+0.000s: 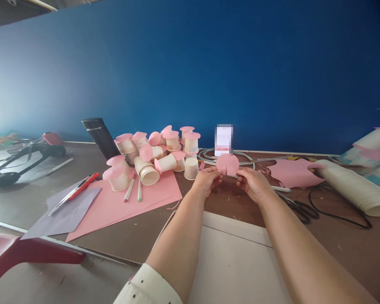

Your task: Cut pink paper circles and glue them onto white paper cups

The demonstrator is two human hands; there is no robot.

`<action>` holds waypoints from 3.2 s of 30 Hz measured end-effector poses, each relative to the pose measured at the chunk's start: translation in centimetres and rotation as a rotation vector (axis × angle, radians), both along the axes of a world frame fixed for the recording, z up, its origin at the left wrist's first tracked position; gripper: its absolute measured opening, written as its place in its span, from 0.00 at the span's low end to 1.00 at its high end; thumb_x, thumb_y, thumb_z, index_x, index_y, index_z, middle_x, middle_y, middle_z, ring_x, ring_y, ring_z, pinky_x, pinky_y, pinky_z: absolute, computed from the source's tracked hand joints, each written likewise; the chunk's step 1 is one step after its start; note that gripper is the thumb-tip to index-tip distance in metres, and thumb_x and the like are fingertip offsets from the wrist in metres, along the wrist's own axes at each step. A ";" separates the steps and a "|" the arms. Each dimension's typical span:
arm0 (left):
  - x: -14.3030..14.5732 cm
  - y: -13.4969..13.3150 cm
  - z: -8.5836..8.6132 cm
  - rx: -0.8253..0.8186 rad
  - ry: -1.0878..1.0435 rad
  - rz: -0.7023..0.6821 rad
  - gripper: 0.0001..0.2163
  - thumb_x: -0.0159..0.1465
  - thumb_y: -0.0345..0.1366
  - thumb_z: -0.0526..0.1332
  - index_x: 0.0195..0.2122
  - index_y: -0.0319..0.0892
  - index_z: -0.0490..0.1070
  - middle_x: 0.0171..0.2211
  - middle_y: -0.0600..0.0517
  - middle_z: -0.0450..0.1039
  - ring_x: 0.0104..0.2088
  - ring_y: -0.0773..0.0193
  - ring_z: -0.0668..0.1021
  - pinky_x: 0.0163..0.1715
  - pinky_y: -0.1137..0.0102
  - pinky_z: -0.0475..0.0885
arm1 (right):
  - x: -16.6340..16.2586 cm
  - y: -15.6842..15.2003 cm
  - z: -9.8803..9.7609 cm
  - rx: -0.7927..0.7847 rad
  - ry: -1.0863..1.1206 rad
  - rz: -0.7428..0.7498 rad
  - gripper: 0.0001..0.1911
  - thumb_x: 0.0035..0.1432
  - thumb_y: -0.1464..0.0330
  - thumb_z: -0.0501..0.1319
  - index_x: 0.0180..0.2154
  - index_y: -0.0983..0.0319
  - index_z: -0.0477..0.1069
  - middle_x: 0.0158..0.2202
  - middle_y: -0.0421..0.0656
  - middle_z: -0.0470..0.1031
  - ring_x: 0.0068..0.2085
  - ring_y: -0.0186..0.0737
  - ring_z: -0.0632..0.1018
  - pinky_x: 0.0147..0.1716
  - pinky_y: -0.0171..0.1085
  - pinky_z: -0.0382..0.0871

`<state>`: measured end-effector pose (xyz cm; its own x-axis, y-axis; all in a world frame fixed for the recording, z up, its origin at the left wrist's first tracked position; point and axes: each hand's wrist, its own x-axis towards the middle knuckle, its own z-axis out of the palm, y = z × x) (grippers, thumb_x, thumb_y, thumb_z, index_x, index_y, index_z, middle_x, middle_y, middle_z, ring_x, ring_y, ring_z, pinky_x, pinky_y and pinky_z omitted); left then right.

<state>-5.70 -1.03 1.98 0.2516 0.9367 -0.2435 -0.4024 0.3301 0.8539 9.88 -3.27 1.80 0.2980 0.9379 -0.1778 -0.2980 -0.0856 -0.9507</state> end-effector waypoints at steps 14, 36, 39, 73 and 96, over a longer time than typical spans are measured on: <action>0.2 0.0 0.0 -0.015 -0.015 -0.007 0.04 0.58 0.25 0.66 0.27 0.35 0.73 0.26 0.51 0.73 0.27 0.73 0.76 0.36 0.75 0.74 | -0.1 -0.1 -0.3 -0.020 -0.071 0.066 0.10 0.46 0.68 0.72 0.30 0.62 0.73 0.24 0.35 0.70 0.22 0.27 0.69 0.18 0.26 0.68; 0.1 -0.1 0.1 0.042 0.040 0.009 0.05 0.54 0.29 0.70 0.26 0.35 0.74 0.25 0.51 0.71 0.24 0.74 0.72 0.29 0.77 0.71 | -0.2 -0.3 -0.1 -0.011 -0.120 0.071 0.10 0.41 0.68 0.73 0.27 0.62 0.75 0.22 0.36 0.71 0.22 0.27 0.69 0.18 0.26 0.65; 0.0 0.0 0.0 0.054 0.049 -0.008 0.05 0.55 0.28 0.68 0.27 0.34 0.74 0.26 0.50 0.72 0.25 0.74 0.73 0.30 0.77 0.72 | -0.1 -0.2 -0.1 -0.017 -0.112 0.070 0.11 0.41 0.69 0.73 0.27 0.62 0.74 0.22 0.36 0.71 0.22 0.27 0.69 0.18 0.26 0.66; 0.1 -0.3 0.4 0.046 -0.019 -0.017 0.02 0.58 0.26 0.66 0.29 0.33 0.77 0.27 0.48 0.75 0.29 0.70 0.76 0.39 0.71 0.74 | -0.4 -0.4 0.1 -0.004 -0.070 0.097 0.13 0.41 0.67 0.74 0.31 0.62 0.77 0.24 0.36 0.71 0.23 0.27 0.69 0.19 0.26 0.67; 0.1 -0.3 0.3 0.054 0.098 0.009 0.04 0.60 0.28 0.64 0.27 0.34 0.75 0.23 0.51 0.72 0.24 0.72 0.73 0.29 0.75 0.70 | -0.7 -0.4 -0.1 0.002 0.002 0.158 0.14 0.42 0.67 0.75 0.33 0.63 0.77 0.27 0.37 0.73 0.23 0.25 0.69 0.17 0.25 0.68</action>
<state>-5.58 -1.30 2.32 0.2202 0.9513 -0.2160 -0.3187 0.2794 0.9057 9.22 -3.68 1.68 0.1459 0.9734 -0.1768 -0.2829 -0.1302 -0.9503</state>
